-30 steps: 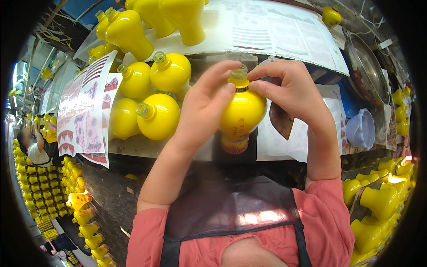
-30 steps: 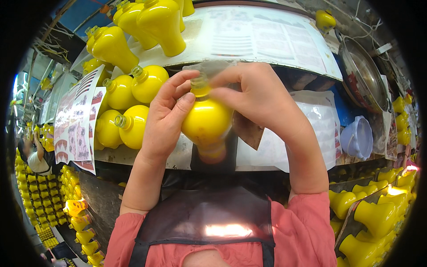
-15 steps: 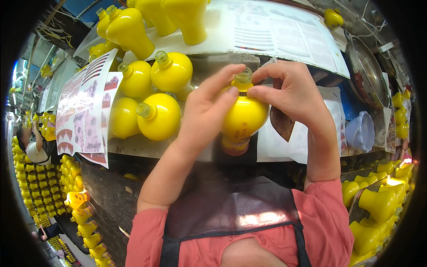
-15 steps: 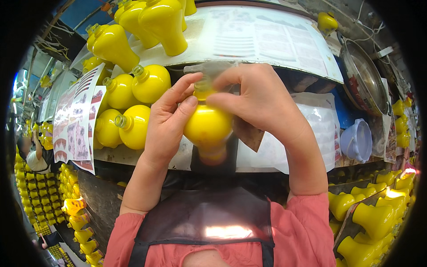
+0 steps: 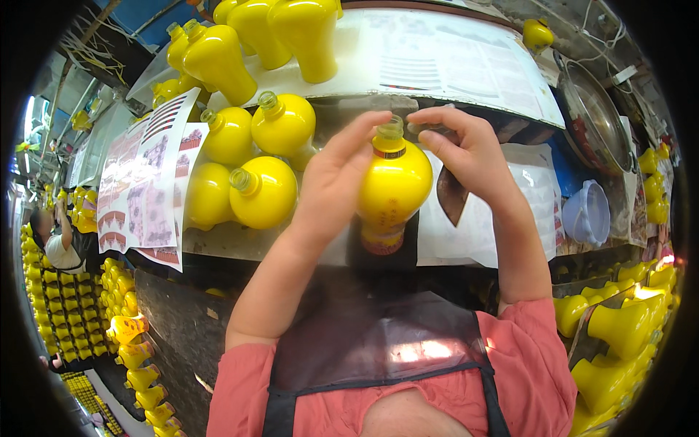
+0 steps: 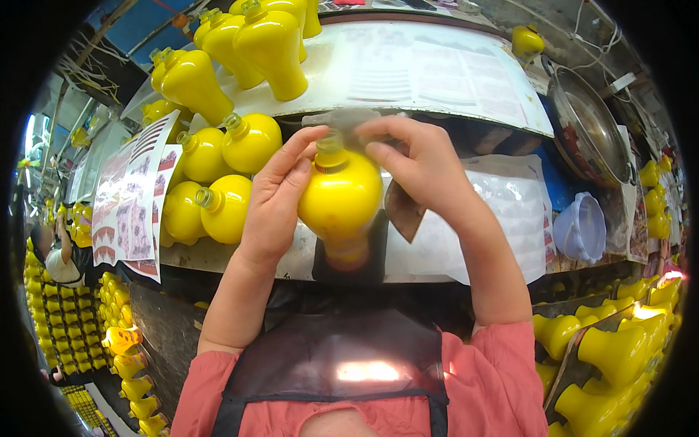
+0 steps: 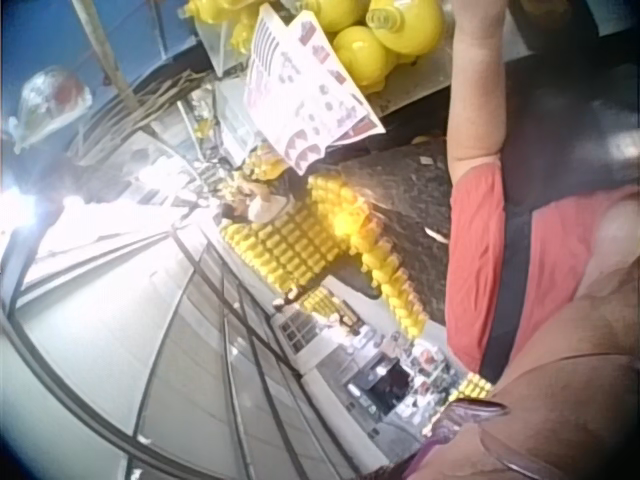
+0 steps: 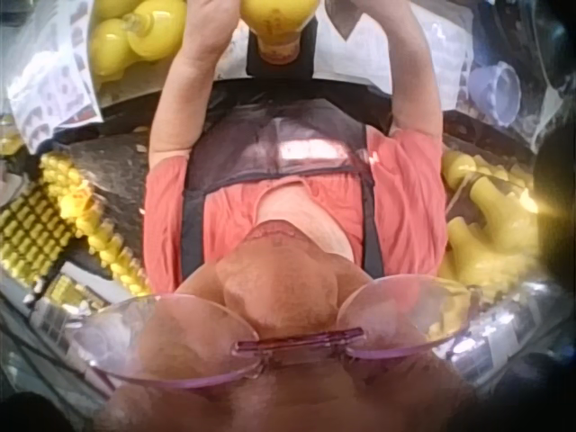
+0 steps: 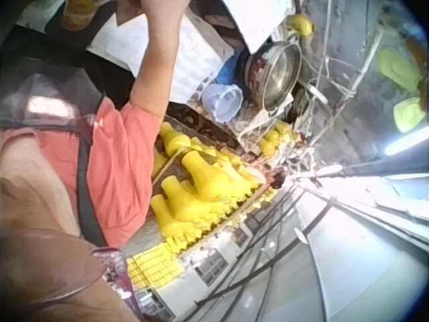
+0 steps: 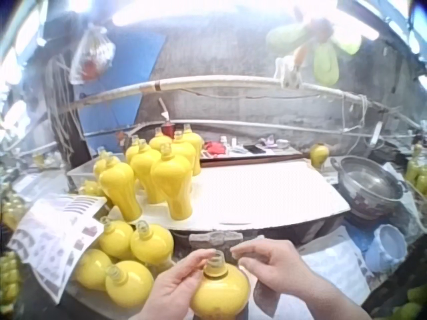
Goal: The person applies printed labels to yellow plastic bottles, smoothing each label around the curved surface and then placing the labeled bottles on a nearby table. The person handles the bottles one at a time, repeating the labeling process for multiple units.
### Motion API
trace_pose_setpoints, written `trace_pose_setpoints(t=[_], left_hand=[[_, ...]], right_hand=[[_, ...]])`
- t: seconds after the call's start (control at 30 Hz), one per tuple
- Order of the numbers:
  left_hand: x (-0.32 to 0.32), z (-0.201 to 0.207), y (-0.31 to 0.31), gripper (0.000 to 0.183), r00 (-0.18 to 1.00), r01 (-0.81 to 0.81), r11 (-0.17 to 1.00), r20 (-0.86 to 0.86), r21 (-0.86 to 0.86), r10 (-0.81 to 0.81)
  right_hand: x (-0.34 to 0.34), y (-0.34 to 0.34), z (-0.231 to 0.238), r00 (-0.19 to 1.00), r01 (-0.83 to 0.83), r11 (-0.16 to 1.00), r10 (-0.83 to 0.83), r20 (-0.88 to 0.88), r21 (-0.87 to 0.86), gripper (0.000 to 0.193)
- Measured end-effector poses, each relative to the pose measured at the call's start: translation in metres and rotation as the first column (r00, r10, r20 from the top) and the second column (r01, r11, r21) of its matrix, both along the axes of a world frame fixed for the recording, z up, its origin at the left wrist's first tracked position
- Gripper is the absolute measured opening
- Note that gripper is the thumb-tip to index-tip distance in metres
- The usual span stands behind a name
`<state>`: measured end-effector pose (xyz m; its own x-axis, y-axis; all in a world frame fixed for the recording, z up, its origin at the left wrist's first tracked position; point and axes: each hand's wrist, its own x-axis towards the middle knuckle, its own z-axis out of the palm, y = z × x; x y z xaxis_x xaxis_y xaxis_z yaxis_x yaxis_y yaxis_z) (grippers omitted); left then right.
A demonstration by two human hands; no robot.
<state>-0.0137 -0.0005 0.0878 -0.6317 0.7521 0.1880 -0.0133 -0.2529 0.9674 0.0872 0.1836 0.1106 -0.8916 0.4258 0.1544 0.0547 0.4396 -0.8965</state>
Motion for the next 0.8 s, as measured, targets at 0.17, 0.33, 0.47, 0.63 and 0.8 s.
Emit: trace_pose_setpoints(t=[0.17, 0.33, 0.47, 0.63, 0.8], left_hand=[[-0.003, 0.006, 0.000, 0.030, 0.992, -0.034, 0.999, -0.125, -0.015, 0.031], [-0.003, 0.015, -0.004, 0.023, 0.993, -0.013, 0.998, -0.114, -0.056, 0.007], [-0.001, 0.019, -0.002, 0.020, 0.973, -0.074, 0.995, -0.221, -0.067, 0.058], [0.002, 0.020, -0.003, 0.021, 0.973, -0.104, 0.992, -0.216, -0.071, 0.086], [0.002, 0.022, -0.009, 0.020, 0.982, -0.091, 0.995, -0.170, -0.029, 0.085]], right_hand=[[0.035, -0.040, 0.006, 0.966, -0.070, 0.977, 0.117, -0.231, 0.202, 0.028], [0.036, -0.052, 0.000, 0.943, -0.037, 0.931, 0.152, -0.294, 0.362, 0.026], [0.046, -0.051, -0.005, 0.966, -0.017, 0.990, 0.052, -0.253, 0.141, 0.023], [0.041, -0.050, -0.011, 0.949, 0.044, 0.989, 0.003, -0.316, 0.141, 0.021], [0.041, -0.048, -0.006, 0.948, 0.062, 0.995, -0.033, -0.315, 0.083, 0.023]])
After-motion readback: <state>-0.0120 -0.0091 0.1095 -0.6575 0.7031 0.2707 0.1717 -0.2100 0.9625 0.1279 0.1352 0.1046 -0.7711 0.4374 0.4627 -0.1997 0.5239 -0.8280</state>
